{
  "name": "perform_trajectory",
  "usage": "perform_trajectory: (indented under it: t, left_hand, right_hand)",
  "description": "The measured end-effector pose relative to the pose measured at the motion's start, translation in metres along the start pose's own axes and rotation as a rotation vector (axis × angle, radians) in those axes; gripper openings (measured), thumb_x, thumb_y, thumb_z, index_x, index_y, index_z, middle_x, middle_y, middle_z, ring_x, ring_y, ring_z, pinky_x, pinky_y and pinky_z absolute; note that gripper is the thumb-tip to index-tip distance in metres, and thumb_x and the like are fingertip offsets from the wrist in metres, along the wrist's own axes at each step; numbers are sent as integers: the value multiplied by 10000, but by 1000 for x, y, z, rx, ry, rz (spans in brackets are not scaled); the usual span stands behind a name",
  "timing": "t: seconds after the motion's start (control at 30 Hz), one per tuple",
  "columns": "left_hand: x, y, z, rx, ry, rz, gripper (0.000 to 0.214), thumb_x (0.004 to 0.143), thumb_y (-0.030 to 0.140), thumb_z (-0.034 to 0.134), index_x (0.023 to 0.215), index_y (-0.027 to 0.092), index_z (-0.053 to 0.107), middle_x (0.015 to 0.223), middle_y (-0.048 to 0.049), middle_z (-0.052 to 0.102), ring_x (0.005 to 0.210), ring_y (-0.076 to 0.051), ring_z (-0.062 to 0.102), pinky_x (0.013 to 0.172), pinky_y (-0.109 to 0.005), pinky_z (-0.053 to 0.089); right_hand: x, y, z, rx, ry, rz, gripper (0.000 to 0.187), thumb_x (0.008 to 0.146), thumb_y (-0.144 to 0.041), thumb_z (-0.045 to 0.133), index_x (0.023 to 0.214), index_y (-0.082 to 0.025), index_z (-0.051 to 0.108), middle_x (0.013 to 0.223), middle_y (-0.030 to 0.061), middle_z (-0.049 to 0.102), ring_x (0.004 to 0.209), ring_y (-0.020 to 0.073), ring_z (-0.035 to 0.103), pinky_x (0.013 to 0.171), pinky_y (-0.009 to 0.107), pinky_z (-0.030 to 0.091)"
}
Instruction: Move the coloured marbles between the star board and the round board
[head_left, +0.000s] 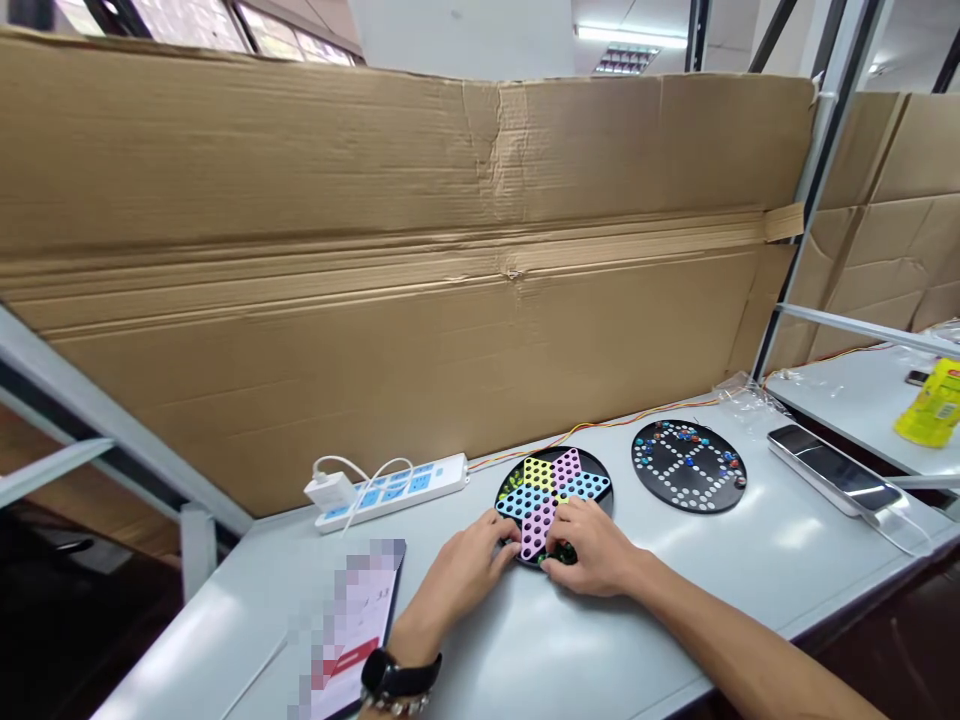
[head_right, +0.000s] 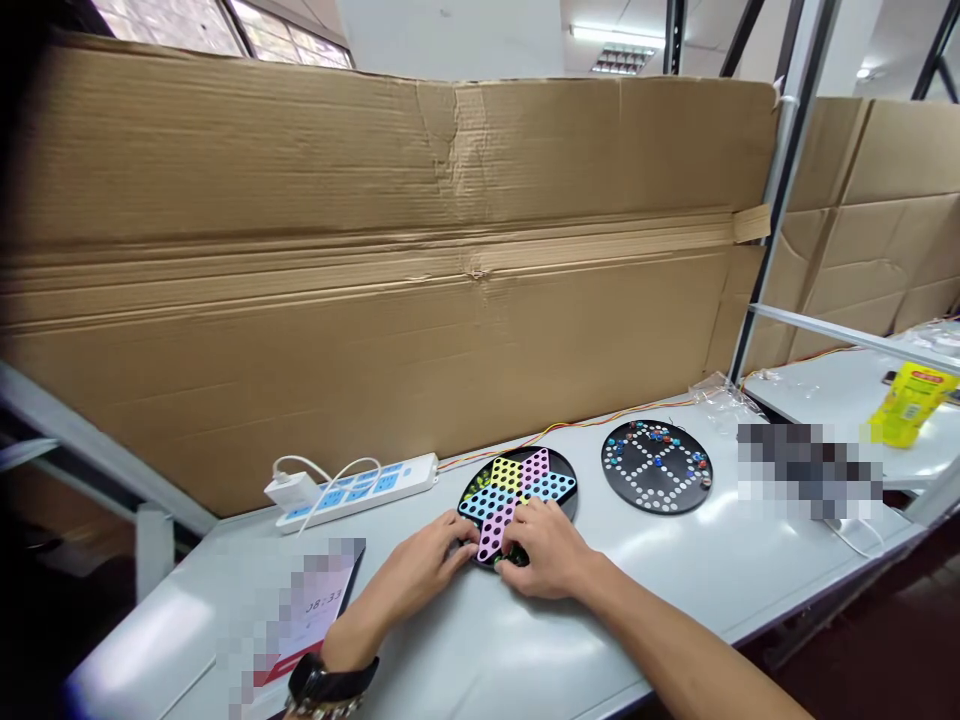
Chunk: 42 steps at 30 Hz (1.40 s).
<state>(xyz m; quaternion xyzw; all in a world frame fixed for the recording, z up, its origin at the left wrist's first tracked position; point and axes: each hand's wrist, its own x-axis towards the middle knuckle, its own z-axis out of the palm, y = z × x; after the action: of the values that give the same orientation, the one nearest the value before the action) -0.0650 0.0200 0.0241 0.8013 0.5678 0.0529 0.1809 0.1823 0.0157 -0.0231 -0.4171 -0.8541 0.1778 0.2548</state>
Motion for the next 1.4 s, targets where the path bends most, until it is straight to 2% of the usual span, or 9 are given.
perform_trajectory:
  t: [0.1,0.23,0.5,0.63,0.77,0.9,1.13,1.27,1.4]
  left_hand:
    - [1,-3,-1,-86,15,11,278,1039,394,540,1060,288,795,1190,-63,817,1096,-298,780,1040,-413,584]
    - [3,-7,-1,-155,71,7,277,1003,471,566,980,292,777,1116,-57,850,998,-295,775,974,-408,591]
    - [5,-12,3,-206,218,-1,387,1007,528,510,1054,300,819,1137,-80,916,983,-322,796,947,-448,602]
    - [4,-10,0,-181,236,7,360,1013,498,508,1017,290,803,1082,-74,904,931,-297,792,916,-419,602]
    - [2,-6,-3,-174,259,29,345,1021,474,509,982,281,792,1038,-65,891,915,-285,788,903,-406,617]
    - [2,-4,-5,-161,278,32,320,1005,455,525,946,285,790,1005,-54,887,909,-277,787,886,-397,636]
    - [-1,1,-6,-169,302,79,284,977,414,552,886,267,778,963,-69,881,895,-274,773,913,-415,636]
    - [-2,11,-1,-161,233,161,212,928,358,616,862,269,797,921,-78,860,880,-276,773,884,-407,625]
    - [-4,23,4,-91,88,213,174,872,280,673,849,294,845,933,-68,858,911,-291,785,901,-422,622]
  right_hand:
    - [-1,-3,-4,-31,-2,-12,151,974,-348,887,983,-221,807,1056,59,793,1055,259,679,923,385,482]
    - [-4,-12,-7,-201,-54,-35,171,1049,-372,819,1038,-201,822,1107,97,827,1105,289,697,961,416,505]
    - [-9,-35,-3,-412,-137,-41,269,1124,-411,721,1157,-180,854,1200,163,840,1135,334,720,1025,473,557]
    - [-6,-31,-4,-369,-126,-25,182,1107,-345,752,1131,-196,854,1169,143,844,1126,321,730,988,437,562]
    - [-5,-21,-5,-210,-81,-13,74,1014,-297,860,1036,-232,832,1111,95,834,1066,292,716,914,398,540]
    - [-5,-16,-5,-76,-66,35,117,965,-274,898,978,-254,784,1087,85,828,1062,297,711,919,401,533]
    - [-8,-12,-1,-51,11,36,117,925,-240,830,999,-259,740,1038,76,797,983,285,688,904,399,533]
    - [-8,-2,-11,-65,78,97,59,918,-165,735,941,-212,761,973,64,779,940,247,681,859,361,494]
    - [-7,6,-27,-23,15,197,89,895,-142,757,885,-219,800,958,62,795,959,259,718,850,354,498]
